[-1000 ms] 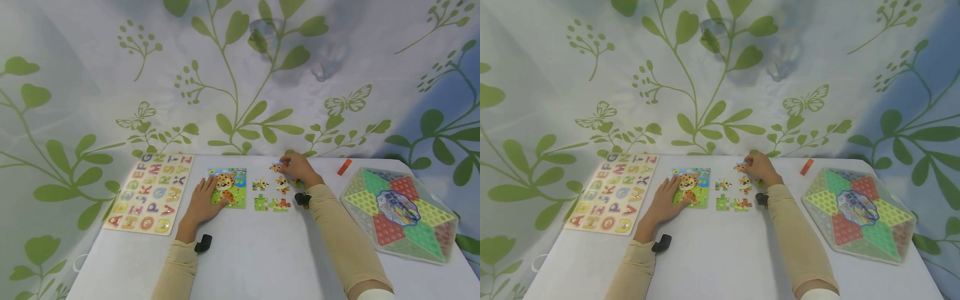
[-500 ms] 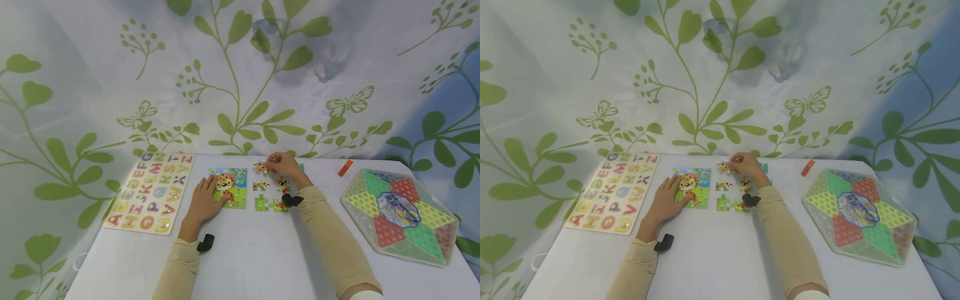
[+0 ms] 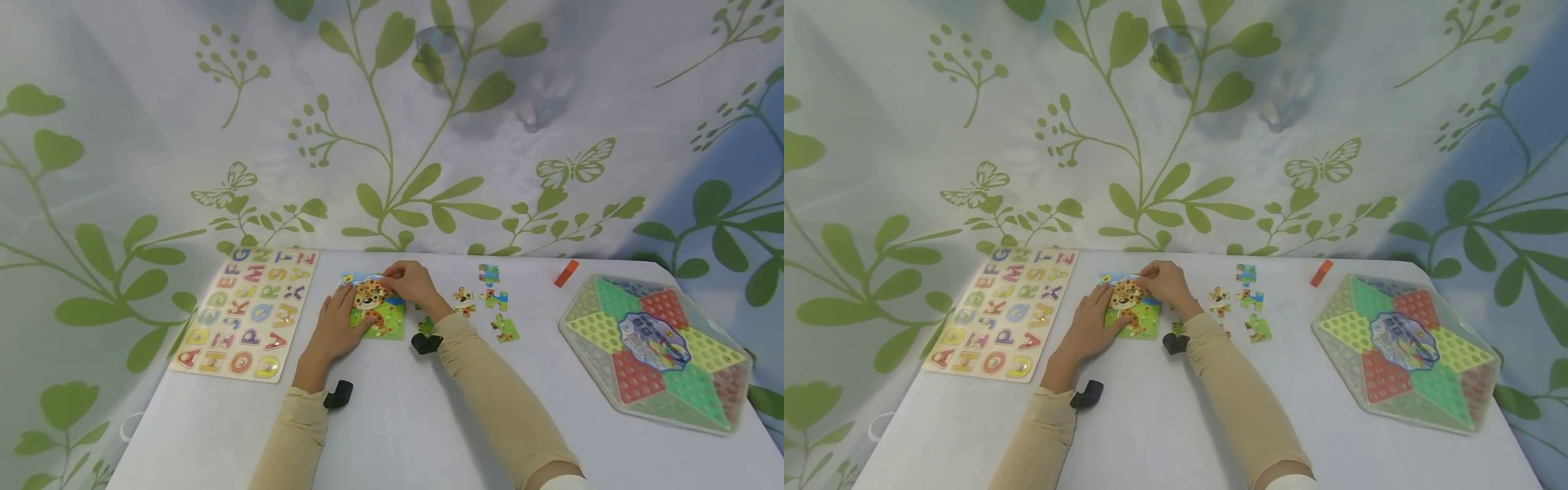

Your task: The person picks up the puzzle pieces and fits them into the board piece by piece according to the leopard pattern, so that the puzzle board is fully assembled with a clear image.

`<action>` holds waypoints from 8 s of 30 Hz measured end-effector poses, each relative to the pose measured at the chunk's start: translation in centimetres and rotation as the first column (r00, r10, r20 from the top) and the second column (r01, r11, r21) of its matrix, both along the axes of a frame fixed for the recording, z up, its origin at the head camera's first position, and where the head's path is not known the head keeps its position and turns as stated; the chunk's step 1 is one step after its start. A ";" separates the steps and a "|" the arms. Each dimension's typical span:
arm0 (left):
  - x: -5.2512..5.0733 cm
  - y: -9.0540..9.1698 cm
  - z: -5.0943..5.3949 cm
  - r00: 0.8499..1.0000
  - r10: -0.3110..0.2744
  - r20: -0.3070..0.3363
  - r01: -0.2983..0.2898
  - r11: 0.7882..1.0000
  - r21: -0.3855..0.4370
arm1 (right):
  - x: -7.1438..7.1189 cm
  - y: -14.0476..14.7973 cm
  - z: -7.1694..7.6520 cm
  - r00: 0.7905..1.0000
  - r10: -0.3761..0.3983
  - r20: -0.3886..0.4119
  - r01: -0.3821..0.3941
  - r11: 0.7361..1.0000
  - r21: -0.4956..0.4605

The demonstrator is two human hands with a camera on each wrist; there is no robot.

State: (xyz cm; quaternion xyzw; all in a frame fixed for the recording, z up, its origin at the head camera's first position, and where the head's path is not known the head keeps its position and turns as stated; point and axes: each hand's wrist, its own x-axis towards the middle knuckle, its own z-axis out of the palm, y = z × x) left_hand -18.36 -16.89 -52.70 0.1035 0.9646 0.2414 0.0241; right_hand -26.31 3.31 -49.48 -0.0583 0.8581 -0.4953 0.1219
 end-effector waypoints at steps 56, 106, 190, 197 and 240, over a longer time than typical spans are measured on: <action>0.0 0.5 -0.5 1.000 -0.005 -0.023 0.003 0.997 -0.072 | 0.5 16.9 1.0 0.980 -0.141 -0.138 0.176 0.942 0.287; 0.3 0.6 -0.4 0.999 -0.009 -0.050 0.005 0.998 -0.069 | 0.6 0.3 -0.5 0.993 -0.040 -0.109 0.070 0.955 0.287; 0.9 -1.9 0.0 0.993 0.033 0.110 -0.035 0.999 0.017 | 5.2 4.9 -0.4 0.991 -0.042 -0.129 0.045 0.999 0.024; 1.0 -2.4 0.0 0.992 0.044 0.118 -0.051 0.997 0.050 | 5.0 -1.9 -0.6 0.994 -0.031 -0.105 0.029 0.999 -0.021; 1.0 -1.8 0.8 0.996 -0.027 0.083 0.025 0.999 0.025 | 4.4 -7.4 0.6 0.919 0.314 -0.240 -0.136 0.822 0.553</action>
